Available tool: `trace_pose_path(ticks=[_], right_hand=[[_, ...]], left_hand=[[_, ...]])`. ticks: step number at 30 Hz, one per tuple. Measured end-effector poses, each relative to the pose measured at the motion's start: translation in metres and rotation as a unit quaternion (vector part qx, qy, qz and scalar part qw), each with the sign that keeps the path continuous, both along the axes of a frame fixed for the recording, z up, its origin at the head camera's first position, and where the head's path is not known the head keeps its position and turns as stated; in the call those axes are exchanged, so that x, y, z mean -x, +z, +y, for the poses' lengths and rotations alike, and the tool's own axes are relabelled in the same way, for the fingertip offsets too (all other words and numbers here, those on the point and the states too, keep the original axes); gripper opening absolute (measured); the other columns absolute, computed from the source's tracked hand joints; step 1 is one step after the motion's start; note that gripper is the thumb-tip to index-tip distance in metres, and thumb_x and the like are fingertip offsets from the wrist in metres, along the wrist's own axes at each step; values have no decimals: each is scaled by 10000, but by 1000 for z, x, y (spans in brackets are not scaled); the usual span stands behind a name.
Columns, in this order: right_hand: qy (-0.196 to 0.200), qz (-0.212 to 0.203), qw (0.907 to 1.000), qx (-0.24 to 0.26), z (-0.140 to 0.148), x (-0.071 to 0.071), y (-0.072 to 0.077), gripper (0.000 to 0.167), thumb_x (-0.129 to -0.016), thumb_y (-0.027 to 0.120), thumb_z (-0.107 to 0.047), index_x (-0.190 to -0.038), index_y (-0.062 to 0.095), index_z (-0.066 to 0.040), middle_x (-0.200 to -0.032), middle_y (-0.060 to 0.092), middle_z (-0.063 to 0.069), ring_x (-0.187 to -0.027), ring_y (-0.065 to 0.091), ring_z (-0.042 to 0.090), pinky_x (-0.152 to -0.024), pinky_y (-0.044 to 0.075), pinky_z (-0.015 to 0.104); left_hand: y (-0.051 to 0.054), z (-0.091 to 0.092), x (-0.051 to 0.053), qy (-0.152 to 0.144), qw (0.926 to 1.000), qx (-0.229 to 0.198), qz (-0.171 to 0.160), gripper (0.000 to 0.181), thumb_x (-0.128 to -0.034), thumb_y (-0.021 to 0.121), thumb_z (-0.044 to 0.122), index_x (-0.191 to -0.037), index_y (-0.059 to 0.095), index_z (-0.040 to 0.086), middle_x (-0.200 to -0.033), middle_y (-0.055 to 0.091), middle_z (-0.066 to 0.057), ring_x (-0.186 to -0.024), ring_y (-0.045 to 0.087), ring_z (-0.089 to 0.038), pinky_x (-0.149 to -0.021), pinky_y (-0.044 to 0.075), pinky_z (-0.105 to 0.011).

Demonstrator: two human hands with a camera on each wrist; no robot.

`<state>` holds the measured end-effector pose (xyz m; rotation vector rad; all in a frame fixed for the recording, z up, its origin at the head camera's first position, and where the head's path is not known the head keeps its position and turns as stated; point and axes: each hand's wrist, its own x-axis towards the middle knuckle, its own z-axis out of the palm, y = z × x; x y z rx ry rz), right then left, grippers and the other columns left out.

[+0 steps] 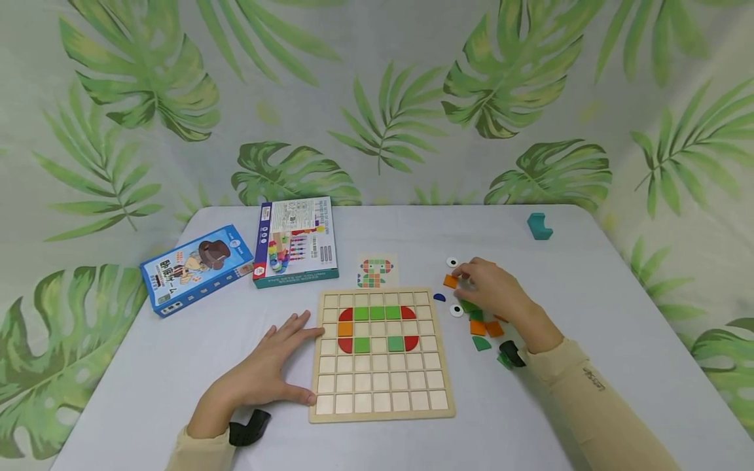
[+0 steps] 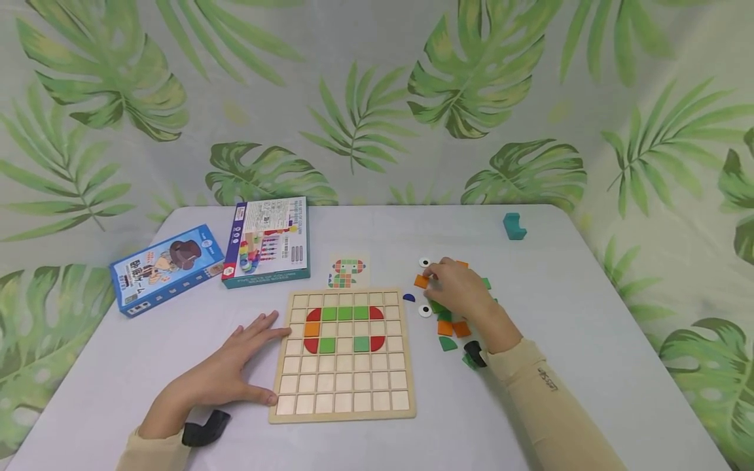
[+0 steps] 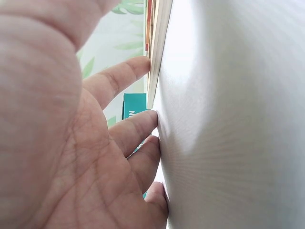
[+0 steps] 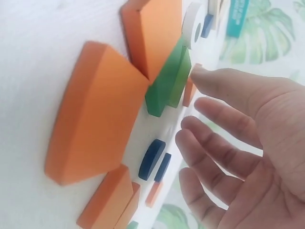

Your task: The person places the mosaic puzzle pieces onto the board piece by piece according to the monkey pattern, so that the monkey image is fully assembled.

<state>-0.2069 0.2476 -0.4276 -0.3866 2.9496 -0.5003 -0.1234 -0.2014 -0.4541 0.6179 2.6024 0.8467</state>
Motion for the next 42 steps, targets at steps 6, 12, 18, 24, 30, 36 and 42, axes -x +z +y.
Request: trace_pose_path(ticks=[6, 12, 18, 24, 30, 36, 42], right_hand=[[-42, 53, 10000, -23, -3, 7, -4, 308, -996, 758, -205, -1240, 751, -16, -1154, 737, 146, -1011, 687, 285, -934, 634, 489], [-83, 112, 9999, -28, -7, 12, -6, 288, -983, 772, -187, -1201, 769, 2, -1116, 747, 144, -960, 686, 270, -931, 637, 483], [-192, -95, 9994, 277, -8, 10, -5, 271, -934, 762, -160, -1155, 772, -4, -1093, 743, 125, -957, 665, 262, -936, 625, 476], [-40, -190, 9972, 717, -17, -7, 2, 263, -940, 778, -178, -1164, 762, -40, -1155, 756, 101, -1065, 685, 276, -981, 614, 498], [440, -69, 9955, 840, -35, -23, 6, 230, -936, 810, -161, -1141, 777, -63, -1097, 765, 47, -1026, 685, 241, -940, 621, 443], [772, -99, 9935, 826, -51, -38, 5, 215, -923, 827, -168, -1122, 793, -93, -1060, 752, -19, -988, 674, 174, -920, 617, 370], [1086, -13, 9911, 767, -63, -47, 3, 218, -914, 823, -141, -1119, 806, -70, -1038, 758, -13, -917, 658, 138, -855, 616, 301]], left_hand=[[0, -1, 1, -12, 10000, 0, 18, 1076, -688, 972, 573, -1600, 498, 253, -1808, 209, -123, -1683, 114, -434, -1325, 55, -729], [0, -1, 0, -25, 10000, -11, 11, 1078, -693, 971, 572, -1603, 495, 244, -1808, 207, -126, -1683, 111, -434, -1327, 51, -727], [-1, -1, 0, -34, 10000, -2, 47, 1078, -690, 973, 570, -1601, 496, 247, -1807, 212, -129, -1681, 119, -439, -1326, 52, -729], [0, -1, 0, -52, 10000, 0, 69, 1080, -691, 972, 568, -1603, 495, 243, -1806, 211, -134, -1680, 122, -441, -1327, 53, -727], [-1, -1, 0, -32, 10000, 5, 76, 1083, -688, 974, 569, -1603, 496, 243, -1807, 212, -130, -1681, 124, -438, -1329, 54, -723], [-1, 0, 0, -16, 10000, 16, 64, 1079, -689, 974, 567, -1602, 498, 246, -1807, 213, -127, -1681, 124, -436, -1329, 57, -723], [0, 0, -1, -7, 10000, -12, 24, 1074, -691, 975, 563, -1600, 500, 247, -1807, 214, -124, -1682, 121, -435, -1327, 52, -728]])
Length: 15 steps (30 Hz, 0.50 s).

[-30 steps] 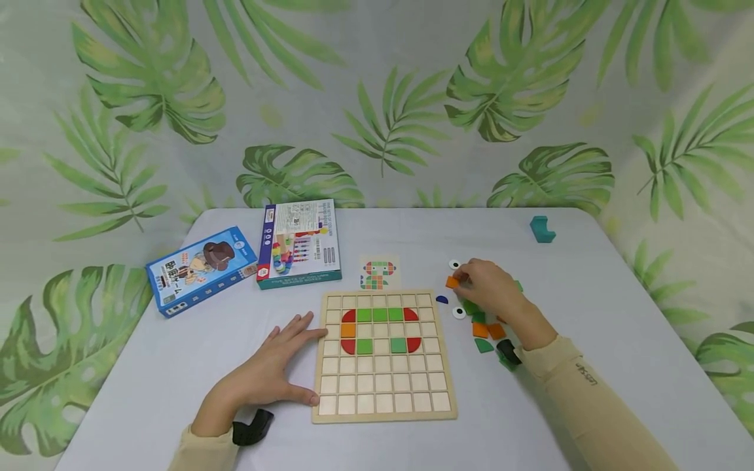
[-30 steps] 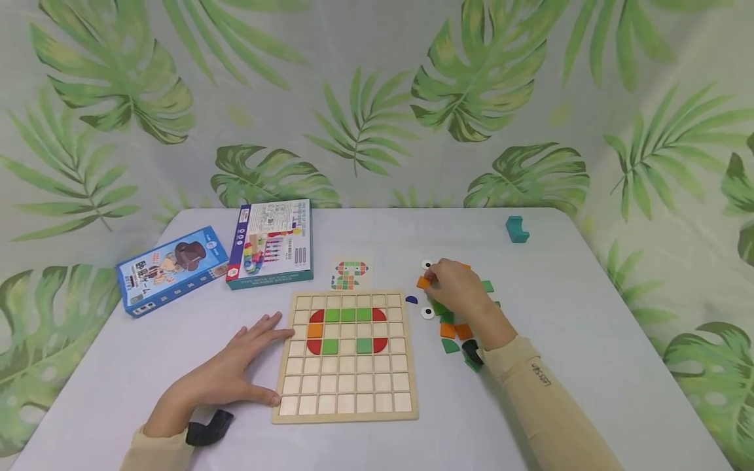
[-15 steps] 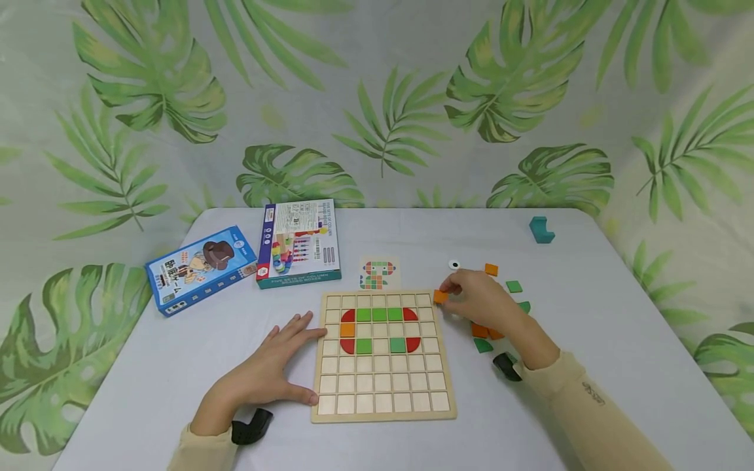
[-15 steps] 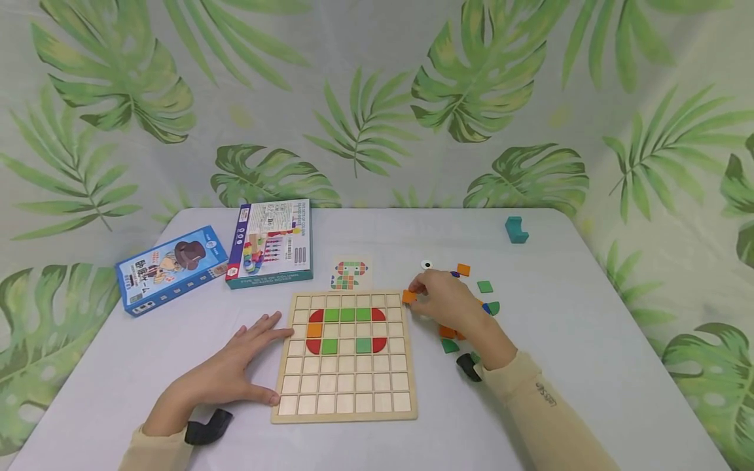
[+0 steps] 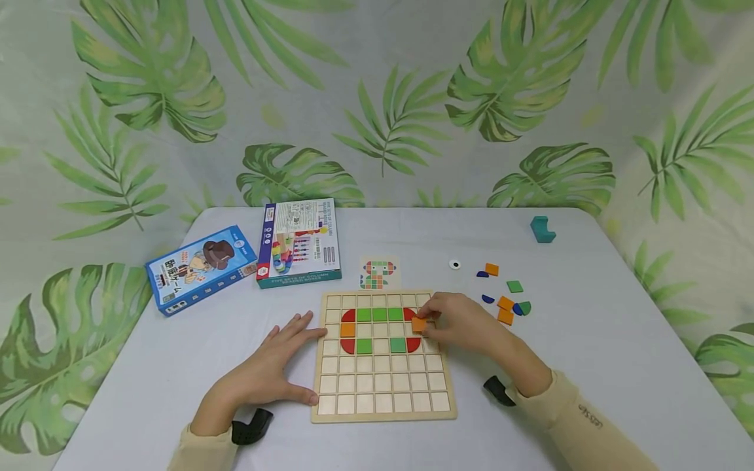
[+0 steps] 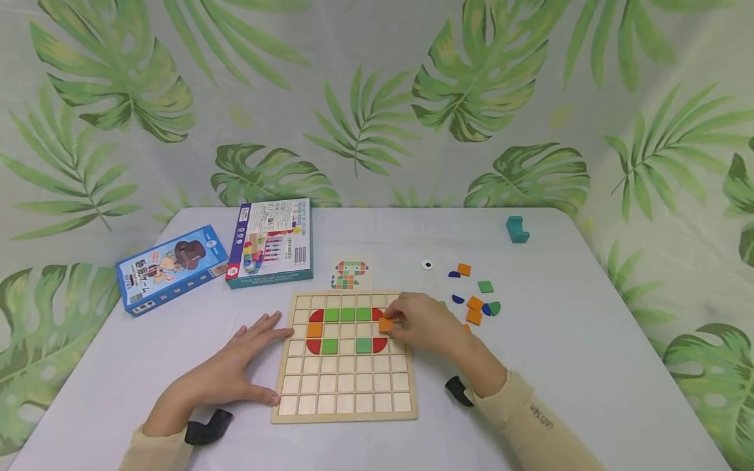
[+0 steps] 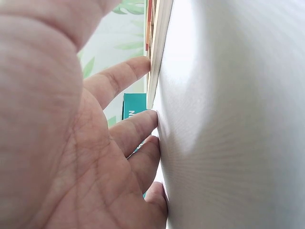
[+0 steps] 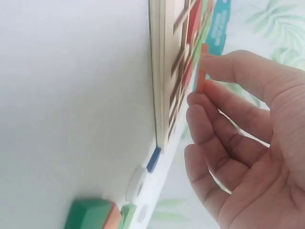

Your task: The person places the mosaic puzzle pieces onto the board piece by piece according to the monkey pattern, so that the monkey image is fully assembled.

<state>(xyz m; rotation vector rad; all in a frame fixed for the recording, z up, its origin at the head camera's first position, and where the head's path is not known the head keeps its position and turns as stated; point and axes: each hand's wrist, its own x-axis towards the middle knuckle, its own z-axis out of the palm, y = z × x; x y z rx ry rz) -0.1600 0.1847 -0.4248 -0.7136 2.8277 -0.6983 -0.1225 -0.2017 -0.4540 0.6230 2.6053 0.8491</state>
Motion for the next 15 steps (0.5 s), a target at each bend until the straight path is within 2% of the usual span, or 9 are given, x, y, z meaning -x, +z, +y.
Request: trace_pose_path(ticks=[9, 15], right_hand=[[98, 182, 9996, -196, -6, -4, -3, 195, -908, 806, -92, -1102, 815, -74, -1029, 748, -11, -853, 621, 103, -778, 594, 231], [138, 143, 9996, -210, -8, -4, -3, 194, -916, 812, -105, -1109, 816, -88, -1027, 743, -18, -846, 606, 90, -752, 566, 207]], left_hand=[[-1, 0, 1, 6, 10000, 15, -2, 1073, -690, 973, 569, -1602, 499, 258, -1808, 212, -119, -1683, 118, -434, -1328, 49, -725], [-2, -1, 2, 10, 10000, 13, 11, 1079, -684, 974, 573, -1601, 499, 263, -1808, 214, -118, -1682, 122, -436, -1329, 50, -724]])
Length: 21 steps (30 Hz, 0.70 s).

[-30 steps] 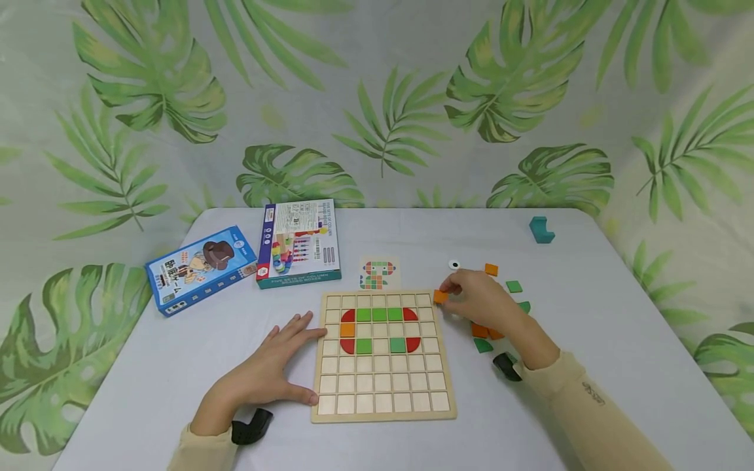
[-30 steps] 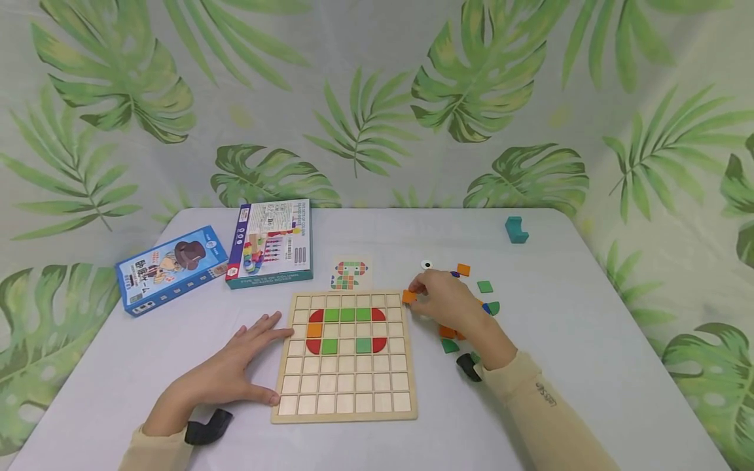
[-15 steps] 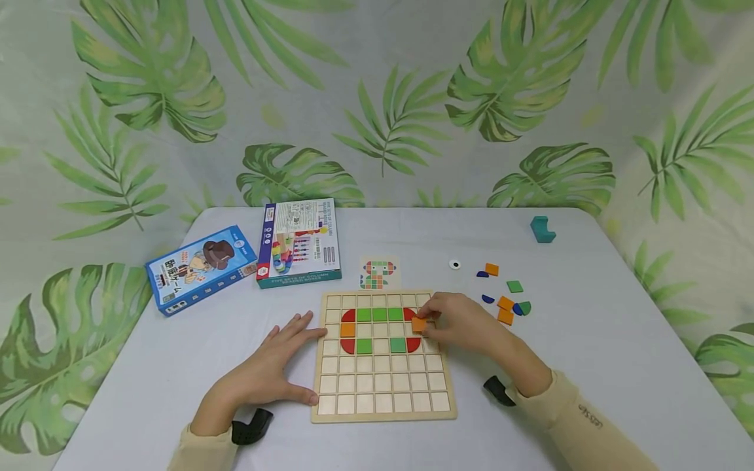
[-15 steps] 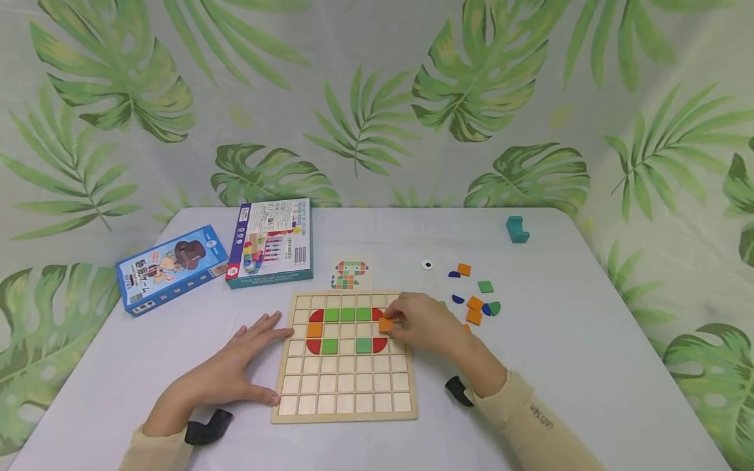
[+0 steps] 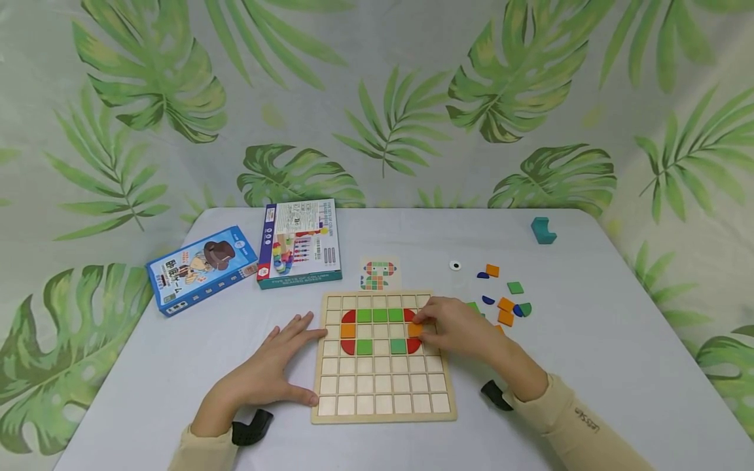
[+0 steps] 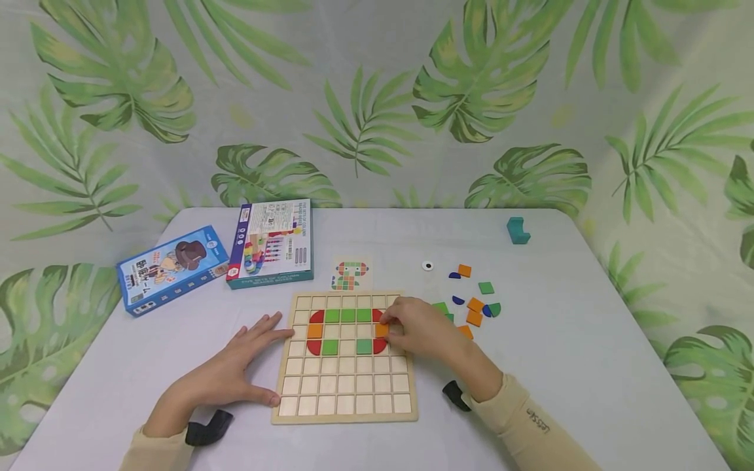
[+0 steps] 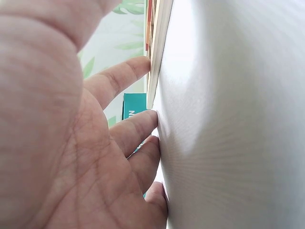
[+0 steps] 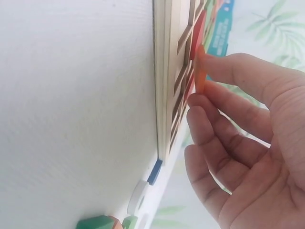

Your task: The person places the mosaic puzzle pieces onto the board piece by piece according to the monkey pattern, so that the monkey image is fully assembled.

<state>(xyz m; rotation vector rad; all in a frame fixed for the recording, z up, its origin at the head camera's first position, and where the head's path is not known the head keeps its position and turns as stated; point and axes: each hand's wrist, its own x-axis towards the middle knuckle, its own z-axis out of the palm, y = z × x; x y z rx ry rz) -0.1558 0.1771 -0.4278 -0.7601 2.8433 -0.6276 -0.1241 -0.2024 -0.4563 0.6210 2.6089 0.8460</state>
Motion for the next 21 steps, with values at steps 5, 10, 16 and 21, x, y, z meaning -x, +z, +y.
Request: trace_pose_path(ticks=[5, 10, 16, 21], right_hand=[[97, -12, 10000, 8, 0, 1, 0, 202, -924, 821, -125, -1122, 810, -81, -1037, 744, -12, -859, 609, 94, -771, 574, 234], [107, 69, 9999, -99, -2, 1, 0, 202, -939, 818, -151, -1134, 811, -96, -1062, 750, -18, -917, 652, 116, -828, 610, 277], [118, 236, 9995, -172, -3, 1, 0, 188, -937, 817, -140, -1120, 814, -97, -1075, 755, -3, -951, 682, 153, -865, 635, 335], [96, 180, 9996, -170, -5, 1, 3, 197, -930, 837, -158, -1117, 816, -98, -1077, 746, 1, -935, 668, 157, -842, 623, 311]], left_hand=[[-1, -1, 0, -5, 10000, -4, -1, 1079, -686, 973, 574, -1603, 496, 267, -1809, 212, -115, -1682, 123, -435, -1329, 50, -724], [-3, -1, 0, -30, 10000, -18, 8, 1078, -691, 969, 578, -1607, 490, 271, -1810, 208, -113, -1683, 119, -433, -1328, 54, -725], [-2, -1, 0, -64, 10000, -32, 38, 1079, -692, 970, 574, -1607, 491, 263, -1809, 212, -116, -1685, 119, -426, -1330, 58, -722], [-2, -2, -1, -50, 10000, -20, 67, 1081, -690, 970, 577, -1607, 491, 263, -1807, 217, -121, -1684, 126, -425, -1332, 65, -719]])
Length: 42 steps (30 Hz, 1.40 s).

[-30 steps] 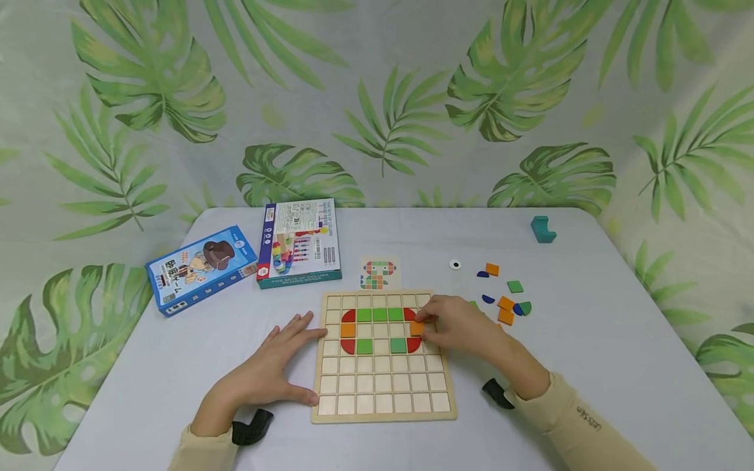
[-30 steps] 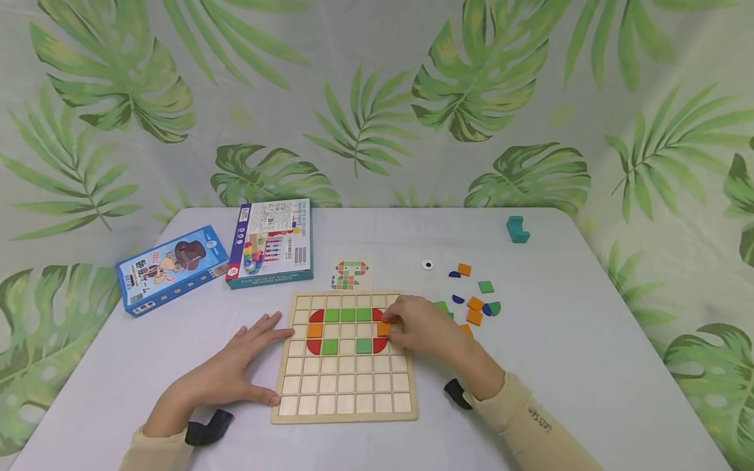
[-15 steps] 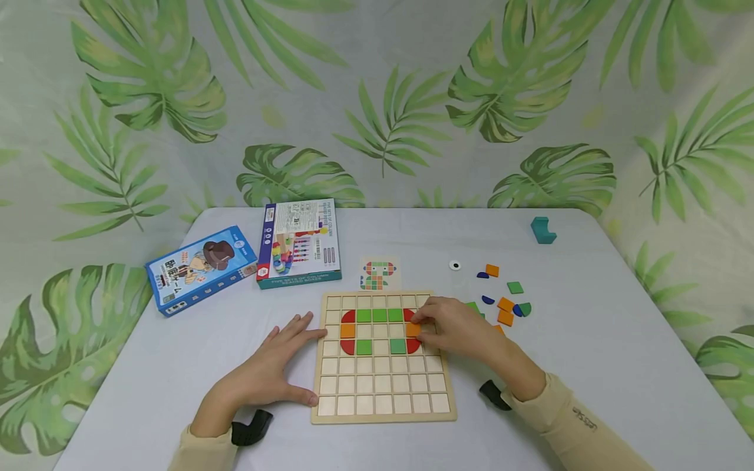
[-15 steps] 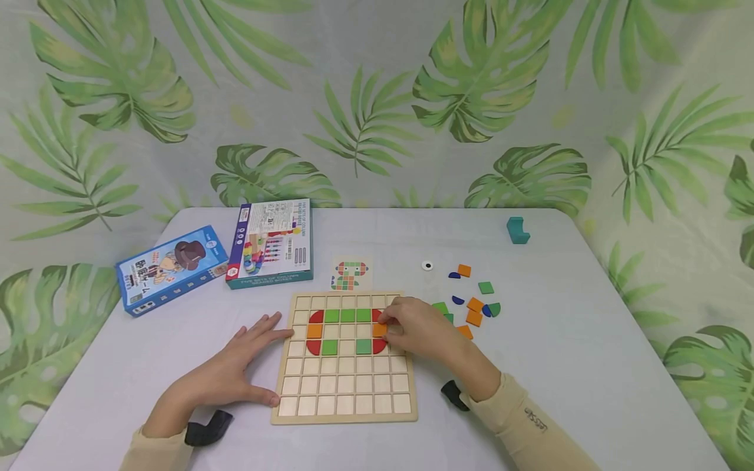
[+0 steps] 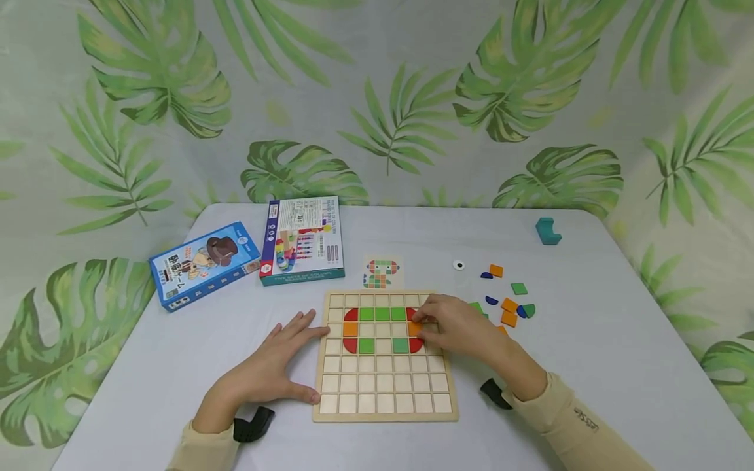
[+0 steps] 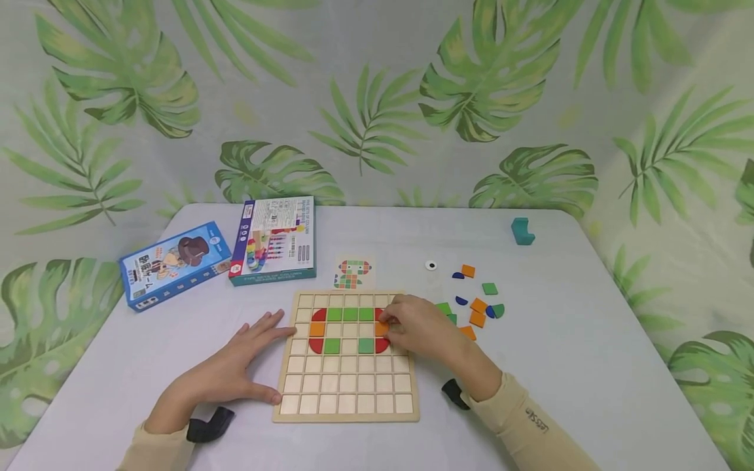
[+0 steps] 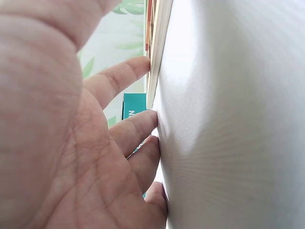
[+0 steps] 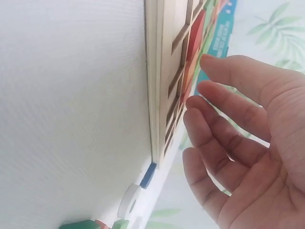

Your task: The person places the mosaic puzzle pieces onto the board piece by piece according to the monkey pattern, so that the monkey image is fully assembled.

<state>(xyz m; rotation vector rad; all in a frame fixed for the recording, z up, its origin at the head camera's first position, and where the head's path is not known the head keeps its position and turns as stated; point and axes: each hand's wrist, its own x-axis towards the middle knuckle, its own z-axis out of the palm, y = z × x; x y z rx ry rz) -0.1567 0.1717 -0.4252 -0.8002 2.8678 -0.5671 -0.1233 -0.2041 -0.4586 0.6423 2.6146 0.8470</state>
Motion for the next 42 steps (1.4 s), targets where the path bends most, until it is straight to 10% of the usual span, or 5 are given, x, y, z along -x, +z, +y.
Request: trace_pose_path(ticks=[13, 24, 33, 42], right_hand=[[-384, -10, 9993, -4, 16, 16, 10, 222, -960, 804, -189, -1160, 799, -92, -1055, 743, 10, -949, 679, 186, -854, 626, 352], [-1257, 22, 9920, -56, 61, 67, 13, 358, -1011, 716, -98, -1353, 701, 9, -1258, 715, 215, -1125, 703, 383, -979, 622, 546], [-899, -1, 9951, -414, 73, 93, 0, 347, -1004, 650, 60, -1341, 720, 13, -1373, 682, 262, -1292, 649, 447, -1110, 553, 592], [-933, -139, 9949, -367, 73, 102, -5, 286, -1010, 619, 62, -1259, 758, 43, -1178, 741, 208, -1122, 710, 375, -1026, 605, 549]], left_hand=[[0, -1, 1, -61, 10000, 5, -20, 1080, -699, 964, 582, -1612, 482, 266, -1810, 206, -114, -1684, 122, -424, -1328, 63, -727], [2, -1, 0, -73, 10000, 21, 9, 1094, -696, 964, 583, -1614, 481, 234, -1808, 207, -131, -1681, 127, -433, -1328, 74, -728], [3, -1, 0, -104, 9999, -16, -27, 1087, -708, 961, 576, -1618, 477, 232, -1810, 200, -128, -1683, 123, -428, -1331, 69, -723], [2, 0, -1, -120, 9999, 21, 48, 1088, -702, 963, 579, -1613, 482, 229, -1805, 213, -134, -1680, 137, -430, -1330, 89, -723]])
